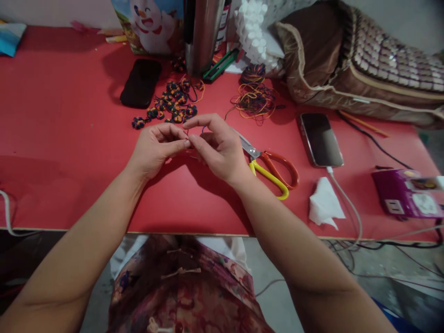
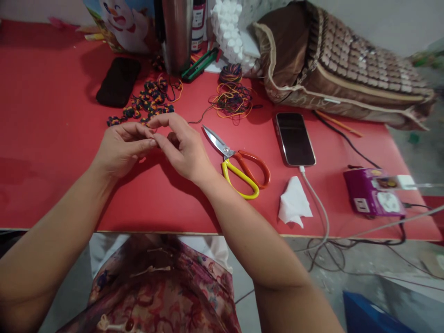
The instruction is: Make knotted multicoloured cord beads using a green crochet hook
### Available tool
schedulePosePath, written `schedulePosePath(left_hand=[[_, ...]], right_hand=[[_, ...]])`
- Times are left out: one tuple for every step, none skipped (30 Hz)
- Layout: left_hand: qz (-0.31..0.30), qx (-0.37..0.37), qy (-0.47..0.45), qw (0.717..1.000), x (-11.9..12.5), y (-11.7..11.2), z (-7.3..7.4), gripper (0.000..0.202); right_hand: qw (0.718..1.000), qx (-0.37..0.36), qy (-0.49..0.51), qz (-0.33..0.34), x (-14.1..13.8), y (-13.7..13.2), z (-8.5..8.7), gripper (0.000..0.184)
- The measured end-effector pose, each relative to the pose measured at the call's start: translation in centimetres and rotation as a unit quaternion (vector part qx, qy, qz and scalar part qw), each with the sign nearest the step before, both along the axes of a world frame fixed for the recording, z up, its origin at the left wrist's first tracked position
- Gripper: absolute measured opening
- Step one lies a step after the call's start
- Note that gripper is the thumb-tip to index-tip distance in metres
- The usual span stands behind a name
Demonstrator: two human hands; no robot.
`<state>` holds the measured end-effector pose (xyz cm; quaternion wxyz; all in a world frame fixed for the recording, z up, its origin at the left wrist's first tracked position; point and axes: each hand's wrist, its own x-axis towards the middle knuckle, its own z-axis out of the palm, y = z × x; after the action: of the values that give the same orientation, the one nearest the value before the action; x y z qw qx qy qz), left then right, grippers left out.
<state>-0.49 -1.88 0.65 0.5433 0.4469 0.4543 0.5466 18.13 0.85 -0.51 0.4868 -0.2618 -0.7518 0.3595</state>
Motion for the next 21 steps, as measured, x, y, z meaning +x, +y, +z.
schedulePosePath(left_hand=[[-0.001, 0.0, -0.002, 1.0, 0.0, 0.0, 0.0, 0.035], [-0.002, 0.001, -0.002, 1.0, 0.0, 0.0, 0.1, 0.036], [-0.002, 0.001, -0.001, 1.0, 0.1, 0.0, 0.1, 0.036], [-0.002, 0.001, -0.001, 1.0, 0.1, -0.1, 0.1, 0.035], [-0.001, -0.001, -0.002, 1.0, 0.2, -0.1, 0.2, 0.034], [-0.001, -0.005, -0.006, 1.0, 0.2, -0.1, 0.2, 0.032], [0.0, -0.009, -0.01, 1.0, 0.3, -0.1, 0.2, 0.03], [0.002, -0.014, -0.015, 1.0, 0.3, -0.2, 0.3, 0.029], [0.004, -0.019, -0.019, 1.0, 0.3, -0.2, 0.4, 0.029], [0.006, -0.023, -0.022, 0.999, 0.3, -0.2, 0.5, 0.029], [0.009, -0.027, -0.021, 0.999, 0.3, -0.2, 0.6, 0.03], [0.012, -0.029, -0.019, 0.999, 0.3, -0.2, 0.6, 0.031], [0.014, -0.031, -0.017, 0.999, 0.3, -0.1, 0.7, 0.032], [0.014, -0.032, -0.015, 0.999, 0.3, -0.1, 0.7, 0.032], [0.015, -0.032, -0.014, 0.999, 0.3, -0.1, 0.7, 0.033], [0.018, -0.031, -0.016, 0.999, 0.3, 0.0, 0.6, 0.033], [0.023, -0.029, -0.022, 0.999, 0.3, 0.1, 0.5, 0.034], [0.03, -0.027, -0.032, 0.999, 0.3, 0.1, 0.4, 0.036], [0.039, -0.023, -0.044, 0.998, 0.4, 0.2, 0.3, 0.038], [0.048, -0.02, -0.057, 0.997, 0.4, 0.2, 0.1, 0.039], [0.056, -0.019, -0.069, 0.996, 0.3, 0.3, 0.1, 0.041]], right_hand=[[1.0, -0.018, -0.009, -0.002, 0.0, -0.1, -0.1, 0.023], [1.0, -0.022, -0.02, -0.005, 0.0, -0.1, -0.2, 0.031], [0.999, -0.009, -0.033, -0.009, 0.1, 0.0, -0.3, 0.037], [0.999, 0.016, -0.044, -0.014, 0.1, 0.1, -0.5, 0.04], [0.997, 0.045, -0.056, -0.018, 0.2, 0.3, -0.6, 0.04], [0.995, 0.072, -0.065, -0.021, 0.2, 0.4, -0.7, 0.037], [0.993, 0.091, -0.072, -0.026, 0.3, 0.6, -0.8, 0.033], [0.991, 0.1, -0.077, -0.032, 0.4, 0.7, -0.8, 0.028], [0.991, 0.098, -0.082, -0.039, 0.4, 0.8, -0.8, 0.024], [0.991, 0.089, -0.088, -0.047, 0.5, 0.9, -0.8, 0.02], [0.991, 0.077, -0.095, -0.053, 0.6, 0.9, -0.7, 0.017], [0.991, 0.067, -0.102, -0.059, 0.6, 0.9, -0.5, 0.014], [0.99, 0.061, -0.108, -0.064, 0.7, 0.8, -0.4, 0.013], [0.99, 0.058, -0.111, -0.067, 0.8, 0.7, -0.2, 0.012], [0.99, 0.058, -0.11, -0.072, 0.8, 0.6, 0.0, 0.013], [0.99, 0.061, -0.106, -0.076, 0.8, 0.5, 0.1, 0.013], [0.989, 0.064, -0.103, -0.079, 0.8, 0.4, 0.3, 0.012], [0.989, 0.068, -0.101, -0.079, 0.7, 0.3, 0.4, 0.012], [0.99, 0.072, -0.098, -0.077, 0.7, 0.2, 0.4, 0.011], [0.99, 0.078, -0.093, -0.071, 0.6, 0.2, 0.4, 0.01], [0.991, 0.086, -0.086, -0.064, 0.5, 0.1, 0.4, 0.009]])
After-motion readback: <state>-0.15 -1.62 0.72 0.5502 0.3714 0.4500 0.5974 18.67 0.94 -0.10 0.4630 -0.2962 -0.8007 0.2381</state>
